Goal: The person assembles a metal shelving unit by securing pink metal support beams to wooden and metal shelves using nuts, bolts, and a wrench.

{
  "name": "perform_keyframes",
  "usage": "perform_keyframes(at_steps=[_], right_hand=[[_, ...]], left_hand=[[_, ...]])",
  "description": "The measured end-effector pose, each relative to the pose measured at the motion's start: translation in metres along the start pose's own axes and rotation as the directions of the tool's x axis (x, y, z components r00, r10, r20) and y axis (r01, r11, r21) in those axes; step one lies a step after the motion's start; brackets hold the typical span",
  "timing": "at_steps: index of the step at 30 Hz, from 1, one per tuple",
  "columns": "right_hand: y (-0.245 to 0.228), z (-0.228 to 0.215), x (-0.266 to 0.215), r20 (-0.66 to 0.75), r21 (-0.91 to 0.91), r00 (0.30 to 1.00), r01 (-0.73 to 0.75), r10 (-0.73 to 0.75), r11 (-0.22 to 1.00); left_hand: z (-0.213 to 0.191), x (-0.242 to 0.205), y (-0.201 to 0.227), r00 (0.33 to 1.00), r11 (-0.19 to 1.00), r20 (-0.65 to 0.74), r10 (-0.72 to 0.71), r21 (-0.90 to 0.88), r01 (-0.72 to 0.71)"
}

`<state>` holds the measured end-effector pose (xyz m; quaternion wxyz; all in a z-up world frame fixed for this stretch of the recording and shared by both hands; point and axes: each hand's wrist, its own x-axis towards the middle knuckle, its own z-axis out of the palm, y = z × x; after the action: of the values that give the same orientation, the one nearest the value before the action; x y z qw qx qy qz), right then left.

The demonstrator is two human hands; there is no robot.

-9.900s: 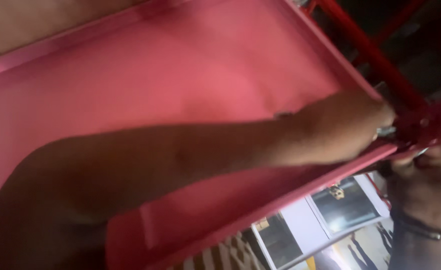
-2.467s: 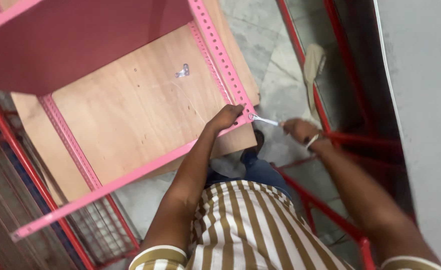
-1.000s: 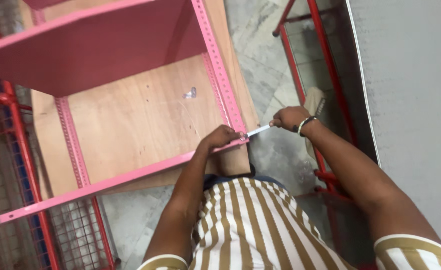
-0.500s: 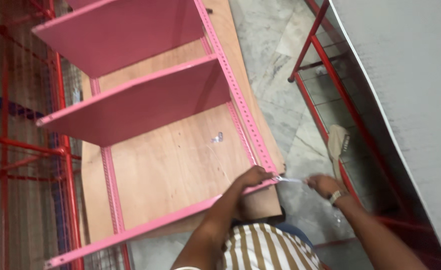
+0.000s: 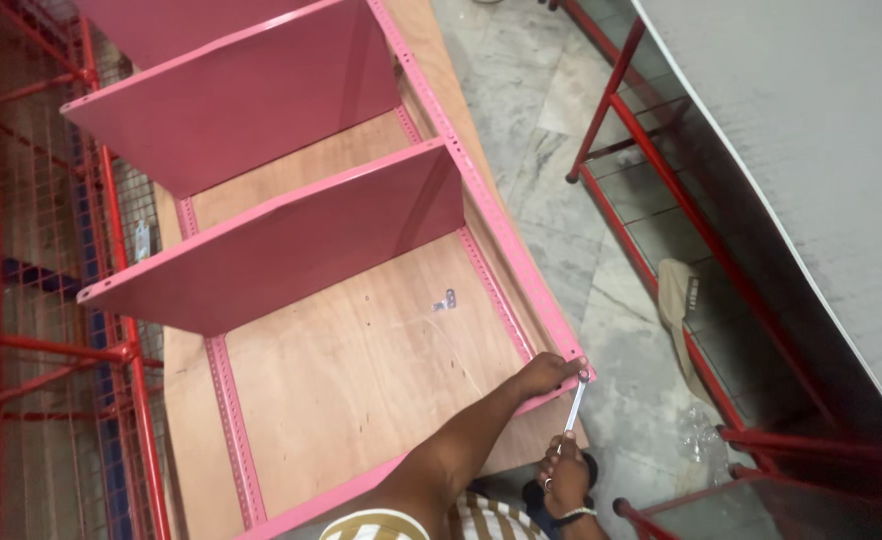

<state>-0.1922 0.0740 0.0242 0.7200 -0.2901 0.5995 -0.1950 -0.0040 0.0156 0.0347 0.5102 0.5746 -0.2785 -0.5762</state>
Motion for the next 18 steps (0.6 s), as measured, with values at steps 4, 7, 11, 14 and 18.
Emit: perform_keyframes(at_steps=[4, 7, 11, 14, 18], right_hand=[[0.001, -0.012, -0.007, 0.184, 0.293, 0.983, -0.055, 0.0, 0.955], [-0.017, -0.03, -0.011, 0.267, 0.386, 0.961, -0.041, -0.069, 0.922], [-0.077, -0.07, -0.002, 0.019, -0.117, 0.974, 0.228, -0.228, 0.966], [-0.141, -0.106, 0.01, 0.147, -0.324, 0.96, 0.272, -0.236, 0.906], [-0.206, -0.127, 0.038, 0.204, -0.713, 0.954, 0.299, -0.22, 0.634]], left_hand=[[0.002, 0.004, -0.005, 0.995, 0.989, 0.022, 0.099, 0.106, -0.1], [-0.002, 0.006, -0.014, 0.996, 0.99, -0.08, -0.045, 0.13, 0.055], [-0.003, 0.015, -0.02, 0.992, 0.94, -0.094, 0.084, 0.338, -0.048], [-0.004, 0.016, -0.03, 0.992, 0.936, -0.074, 0.102, 0.344, -0.07], [-0.01, 0.027, -0.043, 0.998, 0.971, -0.04, 0.042, 0.238, -0.032]])
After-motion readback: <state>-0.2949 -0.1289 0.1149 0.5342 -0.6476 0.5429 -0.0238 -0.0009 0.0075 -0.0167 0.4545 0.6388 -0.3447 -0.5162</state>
